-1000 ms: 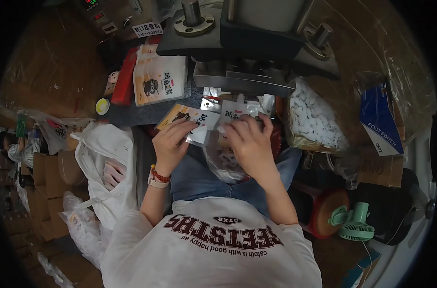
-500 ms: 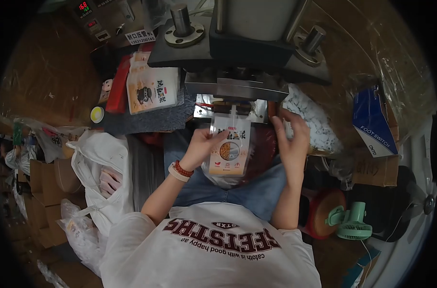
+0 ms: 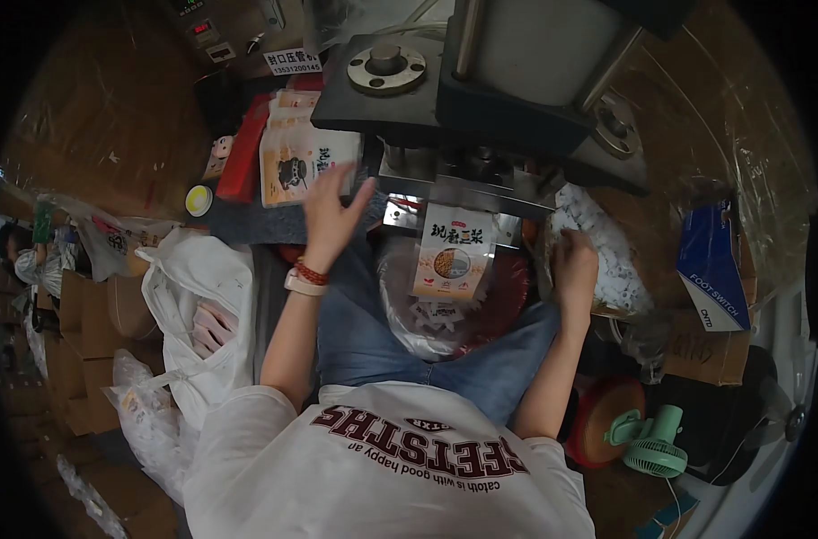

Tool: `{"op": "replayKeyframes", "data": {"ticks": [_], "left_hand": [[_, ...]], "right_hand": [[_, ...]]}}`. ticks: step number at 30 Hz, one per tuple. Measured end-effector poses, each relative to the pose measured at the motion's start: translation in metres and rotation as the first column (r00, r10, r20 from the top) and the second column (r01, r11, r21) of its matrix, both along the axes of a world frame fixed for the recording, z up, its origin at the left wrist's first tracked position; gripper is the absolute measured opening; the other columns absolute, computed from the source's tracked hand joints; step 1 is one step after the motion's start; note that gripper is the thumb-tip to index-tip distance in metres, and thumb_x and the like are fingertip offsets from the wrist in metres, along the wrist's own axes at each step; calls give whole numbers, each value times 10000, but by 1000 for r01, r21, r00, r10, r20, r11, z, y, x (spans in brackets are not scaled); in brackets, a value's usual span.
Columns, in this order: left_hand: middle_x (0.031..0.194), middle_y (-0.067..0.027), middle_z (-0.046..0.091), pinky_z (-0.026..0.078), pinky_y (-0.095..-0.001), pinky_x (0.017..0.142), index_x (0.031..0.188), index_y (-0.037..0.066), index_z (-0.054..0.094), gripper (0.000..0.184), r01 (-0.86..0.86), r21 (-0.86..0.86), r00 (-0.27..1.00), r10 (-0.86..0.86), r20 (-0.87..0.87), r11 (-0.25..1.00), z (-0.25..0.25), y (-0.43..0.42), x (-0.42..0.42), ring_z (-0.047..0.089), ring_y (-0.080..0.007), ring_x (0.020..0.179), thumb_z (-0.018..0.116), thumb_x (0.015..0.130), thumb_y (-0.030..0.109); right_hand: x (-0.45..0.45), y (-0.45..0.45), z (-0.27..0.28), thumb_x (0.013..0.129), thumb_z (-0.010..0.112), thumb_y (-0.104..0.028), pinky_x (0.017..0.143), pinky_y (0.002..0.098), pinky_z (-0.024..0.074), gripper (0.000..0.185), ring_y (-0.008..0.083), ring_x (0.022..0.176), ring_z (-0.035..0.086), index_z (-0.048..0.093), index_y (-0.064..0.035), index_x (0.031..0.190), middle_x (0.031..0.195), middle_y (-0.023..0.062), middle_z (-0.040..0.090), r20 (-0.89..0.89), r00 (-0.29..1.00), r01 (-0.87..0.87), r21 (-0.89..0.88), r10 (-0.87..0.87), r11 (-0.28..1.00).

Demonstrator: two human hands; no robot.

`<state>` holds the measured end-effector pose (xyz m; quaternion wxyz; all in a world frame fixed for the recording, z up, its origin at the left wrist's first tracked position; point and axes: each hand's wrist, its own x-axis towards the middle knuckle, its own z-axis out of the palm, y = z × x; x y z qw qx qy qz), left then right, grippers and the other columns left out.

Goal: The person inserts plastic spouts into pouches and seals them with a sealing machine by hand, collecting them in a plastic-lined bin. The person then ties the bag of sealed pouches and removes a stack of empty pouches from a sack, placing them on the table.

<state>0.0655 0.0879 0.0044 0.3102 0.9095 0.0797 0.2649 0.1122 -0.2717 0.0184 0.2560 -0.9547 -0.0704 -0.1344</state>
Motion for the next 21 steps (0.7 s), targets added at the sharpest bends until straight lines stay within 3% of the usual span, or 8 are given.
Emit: {"op": "replayKeyframes", "data": {"ticks": [2, 3, 5, 6, 8, 10, 17, 21], "left_hand": [[1422, -116, 419, 232, -533, 1081, 1378, 132, 435, 670, -100, 575, 967, 214, -134, 812, -9, 27, -19, 374, -323, 1320, 617, 841, 488], [1478, -92, 339, 149, -585, 1093, 1416, 170, 375, 727, 47, 447, 936, 117, -333, 893, -14, 34, -33, 304, -297, 1372, 599, 829, 538], [1468, -89, 356, 192, -546, 1097, 1408, 191, 382, 721, 255, 438, 933, -101, -344, 862, -5, 31, -58, 323, -305, 1360, 635, 807, 501], [1357, -86, 502, 350, -449, 1038, 1331, 190, 492, 600, 268, 383, 957, -196, -215, 884, -6, 26, -66, 469, -280, 1259, 694, 778, 306], [1243, -78, 578, 415, -398, 967, 1246, 170, 562, 509, 230, 349, 966, -170, -193, 908, -11, 24, -78, 541, -260, 1167, 686, 753, 200], [970, -51, 701, 524, -323, 792, 1005, 120, 696, 359, 117, 160, 987, -97, -126, 980, 7, 7, -82, 665, -217, 942, 613, 685, -20], [995, -66, 696, 530, -321, 811, 995, 75, 691, 405, 355, 123, 922, -369, 116, 927, 47, -45, -92, 660, -250, 978, 584, 625, -51], [905, -98, 693, 534, -285, 683, 1000, 64, 701, 335, 609, -57, 791, -601, 115, 791, 63, -51, -94, 683, -246, 810, 635, 682, -17]], "right_hand": [[1, 0, -4, 836, 559, 5, 817, 396, 490, 261, 350, 956, 602, 592, 22, 1094, 1061, 201, 595, 191, 980, 11, 205, -51, 979], [-2, 2, 2, 836, 559, 5, 817, 396, 490, 261, 350, 956, 602, 592, 22, 1094, 1061, 201, 595, 193, 980, 10, 206, -50, 979], [-19, 14, 27, 862, 583, 4, 830, 317, 483, 283, 259, 990, 602, 559, 18, 1143, 1089, 145, 579, 160, 986, -40, 514, -50, 857], [-27, 22, 37, 862, 583, 4, 830, 317, 483, 283, 259, 990, 602, 559, 18, 1143, 1089, 145, 579, 155, 986, -33, 518, -56, 855], [-46, 40, 50, 874, 625, -13, 821, 233, 434, 267, 113, 920, 576, 572, 8, 1135, 1141, 52, 545, 150, 983, -184, 844, 106, 503], [-58, 55, 51, 822, 654, 55, 849, 237, 433, 308, 132, 941, 573, 574, 12, 1116, 1123, 55, 542, 294, 927, -374, 782, 234, 498], [-82, 107, 50, 724, 688, 49, 747, 333, 491, 196, 273, 840, 612, 632, -3, 905, 921, 114, 635, 337, 764, -639, 509, 549, 577], [-84, 88, 66, 735, 696, 22, 779, 343, 487, 273, 260, 889, 618, 621, -10, 996, 938, 107, 636, 374, 608, -775, 474, 701, 419]]}}
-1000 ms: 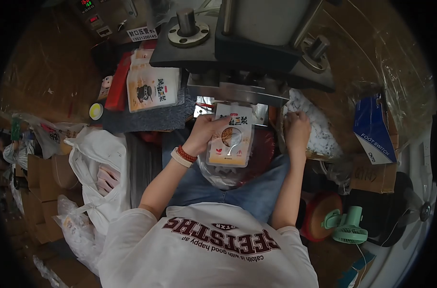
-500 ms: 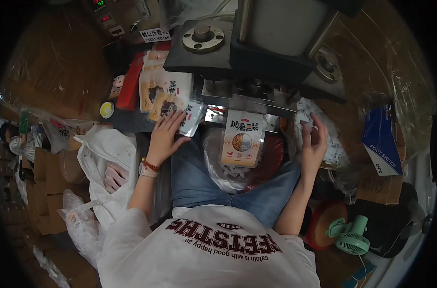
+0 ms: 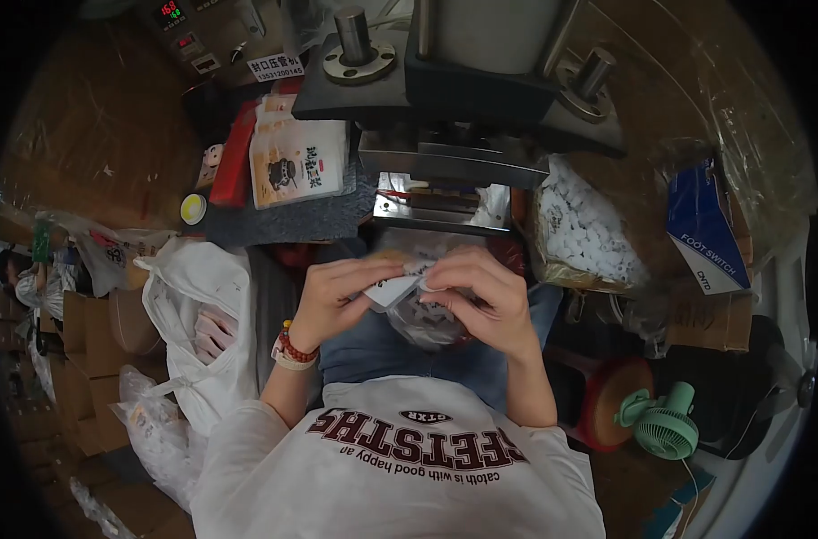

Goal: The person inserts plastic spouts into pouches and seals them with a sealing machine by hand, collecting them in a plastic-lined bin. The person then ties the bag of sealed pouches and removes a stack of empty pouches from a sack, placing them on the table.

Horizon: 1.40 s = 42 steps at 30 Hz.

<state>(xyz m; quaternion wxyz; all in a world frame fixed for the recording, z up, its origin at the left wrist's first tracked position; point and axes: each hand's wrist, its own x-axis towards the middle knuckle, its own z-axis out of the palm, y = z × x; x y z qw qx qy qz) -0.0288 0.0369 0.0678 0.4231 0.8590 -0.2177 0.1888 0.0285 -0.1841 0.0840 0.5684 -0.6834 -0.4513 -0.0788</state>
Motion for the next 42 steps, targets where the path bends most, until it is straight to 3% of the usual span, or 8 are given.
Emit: {"op": "replayKeyframes", "data": {"ticks": [7, 15, 22, 25, 26, 29, 34, 42], "left_hand": [[795, -42, 691, 486, -219, 573, 910, -55, 687, 249, -236, -534, 728, -216, -651, 812, -67, -47, 31, 623, -70, 668, 641, 903, 189], [981, -126, 670, 545, -274, 720, 1062, -83, 608, 268, -418, -816, 643, -504, -577, 399, -63, -47, 79, 660, -150, 827, 610, 910, 138], [860, -62, 690, 526, -274, 675, 974, -47, 656, 269, -427, -674, 584, -386, -714, 603, -59, -24, 85, 656, -119, 773, 652, 891, 209], [1182, -95, 596, 398, -487, 929, 1216, 103, 575, 476, -565, 195, 766, 597, -236, 802, -65, 41, 90, 549, -248, 1108, 632, 860, 414], [1316, -94, 526, 308, -563, 1014, 1296, 162, 525, 555, -723, 417, 667, 712, 218, 550, -67, 59, 88, 462, -287, 1249, 615, 847, 476], [1464, -63, 367, 144, -637, 1053, 1373, 198, 438, 660, -465, 665, 820, 567, 75, 584, -87, 88, 56, 256, -275, 1387, 554, 839, 569], [1246, -38, 597, 426, -379, 973, 1225, 158, 586, 576, -347, 553, 918, 395, 34, 757, -66, 68, 13, 545, -256, 1180, 671, 669, 31], [996, -43, 696, 536, -320, 797, 1010, 100, 689, 445, -308, 146, 950, 298, 91, 940, -24, 12, 0, 670, -221, 934, 569, 615, -64]], "right_hand": [[12, -16, -7, 747, 731, -36, 809, 309, 497, 566, 204, 969, 620, 506, -52, 1266, 1079, 114, 616, -300, 807, 498, -116, -508, 859], [99, -87, -68, 772, 618, -6, 770, 421, 496, 432, 378, 917, 600, 553, -61, 1196, 1175, 151, 574, 339, 605, 787, -394, -721, 475], [94, -73, -58, 800, 594, 25, 793, 351, 477, 307, 266, 931, 613, 598, -30, 1103, 1020, 140, 596, 113, 588, 715, -535, -801, 449], [72, -73, -48, 819, 586, 44, 787, 284, 483, 292, 183, 879, 623, 608, -27, 1102, 1044, 90, 606, -60, 509, 799, -339, -859, 497], [64, -74, -50, 827, 584, 58, 755, 270, 490, 289, 152, 832, 598, 602, -14, 1106, 1088, 81, 590, -214, 605, 756, -146, -767, 638], [35, -67, -45, 849, 585, 61, 740, 251, 495, 274, 122, 825, 581, 588, 16, 1119, 1163, 77, 572, -446, 716, 643, 123, -536, 756], [6, -30, -18, 856, 619, 44, 773, 251, 499, 305, 148, 888, 631, 573, 27, 1157, 1106, 100, 639, -605, 782, 369, 253, -151, 894], [-5, 17, -13, 731, 613, 41, 770, 367, 493, 372, 282, 938, 577, 590, -1, 1100, 1041, 115, 592, 278, 941, 285, -342, -193, 896]]}}
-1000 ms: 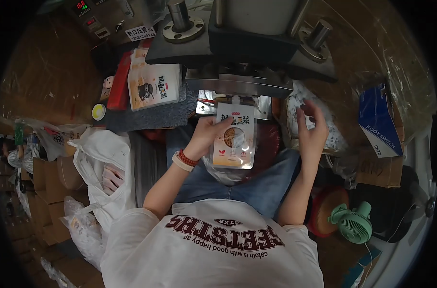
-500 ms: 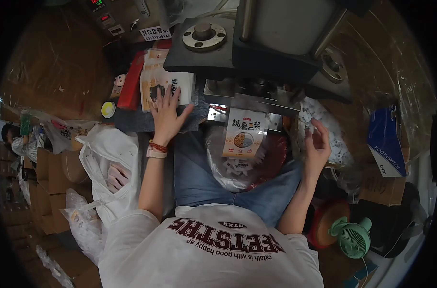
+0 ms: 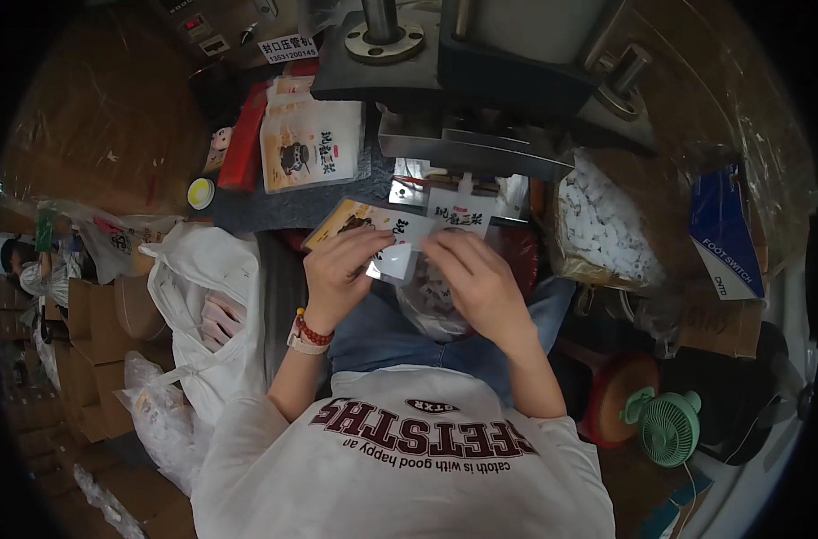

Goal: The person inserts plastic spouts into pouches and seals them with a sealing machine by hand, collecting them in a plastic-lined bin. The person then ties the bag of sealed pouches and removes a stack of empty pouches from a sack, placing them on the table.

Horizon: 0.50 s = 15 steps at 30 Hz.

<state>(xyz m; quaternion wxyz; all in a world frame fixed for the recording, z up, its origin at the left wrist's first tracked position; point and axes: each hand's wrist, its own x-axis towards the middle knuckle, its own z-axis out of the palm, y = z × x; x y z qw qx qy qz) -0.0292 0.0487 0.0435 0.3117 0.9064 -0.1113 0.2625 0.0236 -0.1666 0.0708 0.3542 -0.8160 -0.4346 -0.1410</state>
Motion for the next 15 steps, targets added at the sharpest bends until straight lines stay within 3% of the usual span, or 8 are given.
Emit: {"op": "replayKeyframes", "data": {"ticks": [3, 5, 6, 7, 9, 11, 13, 15], "left_hand": [[997, -51, 697, 545, -303, 757, 990, 70, 691, 396, 91, 18, 995, -90, -47, 996, 19, -8, -5, 675, -232, 915, 584, 630, -55], [952, -82, 703, 542, -285, 682, 976, 44, 698, 283, 276, -358, 936, -334, -112, 892, 19, -15, -6, 685, -252, 859, 633, 707, -16], [860, -105, 704, 514, -243, 620, 957, 10, 700, 160, 262, -407, 923, -350, -157, 875, 13, -23, -5, 682, -166, 743, 669, 815, 76], [860, -105, 704, 514, -243, 620, 957, 10, 700, 160, 269, -409, 921, -357, -156, 872, 2, -28, 1, 682, -166, 743, 669, 815, 76], [806, -72, 706, 485, -215, 589, 948, -12, 700, 195, 27, -581, 762, -393, -514, 813, -24, -39, 14, 621, -57, 674, 676, 868, 165], [801, -37, 697, 465, -196, 577, 928, -47, 693, 241, -76, -733, 751, -445, -488, 676, -30, -55, 27, 570, -14, 684, 666, 886, 189], [812, -43, 696, 476, -197, 588, 917, -59, 691, 256, -259, -869, 723, -512, -464, 422, -29, -58, 46, 602, -41, 689, 661, 891, 194], [843, -77, 695, 506, -216, 621, 936, -60, 677, 262, -275, -887, 711, -543, -447, 371, -25, -59, 64, 636, -74, 719, 656, 894, 197]], "right_hand": [[2, -8, 18, 754, 639, 10, 778, 367, 488, 381, 287, 938, 583, 578, -3, 1130, 1042, 127, 594, -59, 984, -168, 45, 170, 985], [4, -20, 23, 770, 676, -41, 791, 359, 487, 387, 300, 933, 587, 576, -4, 1142, 1074, 128, 594, -67, 965, -237, 179, 252, 955], [4, -20, 22, 770, 676, -41, 791, 359, 487, 387, 300, 933, 587, 576, -4, 1142, 1074, 128, 594, -66, 968, -229, 176, 243, 958], [5, -17, 19, 776, 687, -55, 787, 351, 486, 352, 297, 921, 592, 595, -5, 1113, 1056, 127, 607, -107, 990, -65, 196, 87, 978], [6, -20, 19, 783, 698, -68, 783, 343, 486, 319, 293, 909, 597, 615, -6, 1084, 1038, 126, 619, -148, 987, 100, 210, -69, 973], [11, -37, 20, 816, 669, -56, 813, 307, 467, 214, 239, 886, 619, 643, -8, 1024, 974, 113, 649, -309, 915, 353, 297, -261, 887], [25, -65, 20, 868, 623, -69, 800, 292, 463, 156, 216, 880, 620, 638, 6, 1004, 938, 123, 652, -262, 882, 454, 252, -391, 855], [35, -81, 29, 897, 596, -88, 788, 280, 462, 142, 210, 876, 621, 631, 14, 990, 953, 125, 652, -337, 764, 627, 186, -550, 756]]}}
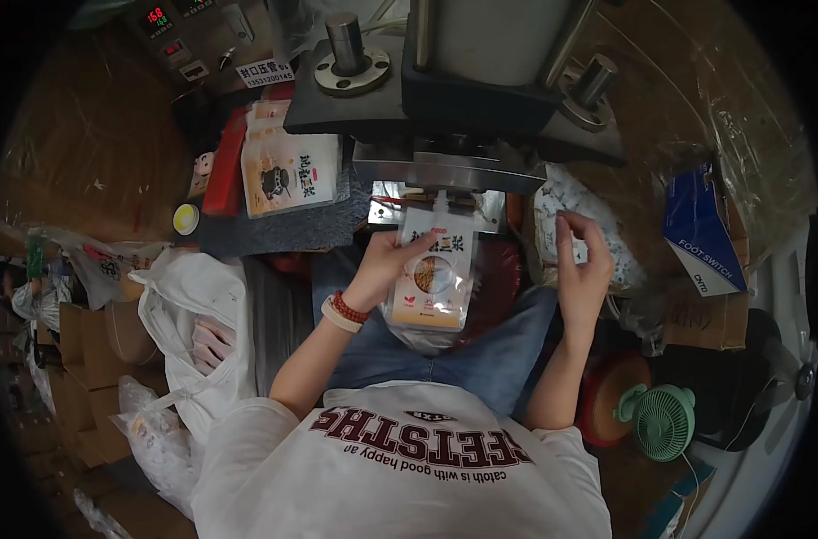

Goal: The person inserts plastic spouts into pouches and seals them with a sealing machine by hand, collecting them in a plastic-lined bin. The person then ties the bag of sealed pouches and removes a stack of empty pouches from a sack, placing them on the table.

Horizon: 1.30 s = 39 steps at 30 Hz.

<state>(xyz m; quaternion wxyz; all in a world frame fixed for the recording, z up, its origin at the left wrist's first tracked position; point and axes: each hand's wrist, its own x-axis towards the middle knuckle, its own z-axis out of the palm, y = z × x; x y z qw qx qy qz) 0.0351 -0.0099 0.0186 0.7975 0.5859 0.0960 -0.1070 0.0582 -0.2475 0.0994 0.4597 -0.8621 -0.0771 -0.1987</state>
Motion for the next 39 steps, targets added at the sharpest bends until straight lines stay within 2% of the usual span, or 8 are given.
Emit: {"op": "replayKeyframes", "data": {"ticks": [8, 13, 17, 18, 23, 28, 33, 39], "left_hand": [[947, -119, 685, 545, -260, 682, 977, -63, 639, 262, -86, -259, 993, 61, -105, 962, -11, -2, 22, 672, -144, 771, 664, 880, 179], [920, -60, 701, 519, -253, 650, 1027, 7, 665, 294, -59, 317, 997, 39, 69, 947, 0, 50, 27, 662, -147, 730, 650, 886, 264], [1394, -63, 467, 312, -520, 1044, 1316, 167, 523, 580, -488, 847, 873, -105, 477, -211, -25, 144, 16, 411, -320, 1294, 603, 846, 498], [1513, -66, 283, 145, -582, 1098, 1401, 191, 414, 675, -209, 973, 976, -86, 201, -100, -29, 150, -1, 189, -282, 1418, 591, 839, 520], [1296, -63, 545, 385, -408, 1001, 1296, 181, 535, 518, -372, 928, 877, -332, 348, -11, -31, 132, -53, 490, -265, 1224, 651, 794, 239], [979, -77, 701, 535, -313, 766, 1010, 76, 694, 363, -498, 740, 854, 106, 509, 452, 2, 75, -67, 673, -245, 922, 606, 680, -46], [981, -95, 699, 540, -313, 788, 984, 66, 697, 366, -625, 682, 673, -178, 717, 380, 30, 25, -75, 670, -259, 951, 579, 660, -58], [935, -102, 705, 524, -270, 687, 962, 27, 704, 208, -281, 636, 770, -227, 597, 718, 34, 11, -73, 676, -192, 775, 641, 764, 29]], "right_hand": [[54, -26, -85, 805, 608, -35, 776, 407, 466, 219, 351, 864, 591, 630, -4, 1020, 930, 186, 613, 26, 995, 96, -500, -96, 860], [53, -26, -78, 803, 596, -3, 781, 387, 466, 240, 342, 813, 577, 607, -11, 1043, 1003, 165, 565, 66, 998, 42, -336, -21, 941], [42, -24, -73, 836, 597, 6, 791, 330, 480, 226, 272, 852, 609, 588, -13, 1062, 1068, 127, 565, 220, 974, 103, -257, -46, 961], [35, -22, -69, 839, 612, 12, 816, 314, 483, 236, 248, 906, 611, 571, -6, 1070, 1082, 127, 579, 197, 979, 66, -88, -48, 994], [-10, 12, -57, 842, 640, 46, 882, 274, 474, 226, 153, 975, 605, 558, 22, 1051, 1042, 130, 634, 34, 961, -216, 713, 274, 667], [-33, 50, -31, 789, 653, 118, 842, 290, 497, 228, 195, 939, 623, 580, 35, 989, 1037, 147, 640, 220, 853, -520, 440, 473, 732], [-26, 69, -25, 711, 724, 65, 772, 323, 514, 254, 252, 863, 646, 628, 31, 944, 944, 118, 675, 345, 673, -689, -29, 654, 724], [-24, 41, -13, 724, 751, -16, 792, 331, 503, 305, 231, 896, 642, 636, -8, 1006, 999, 123, 675, 224, 648, -762, 183, 728, 622]]}}
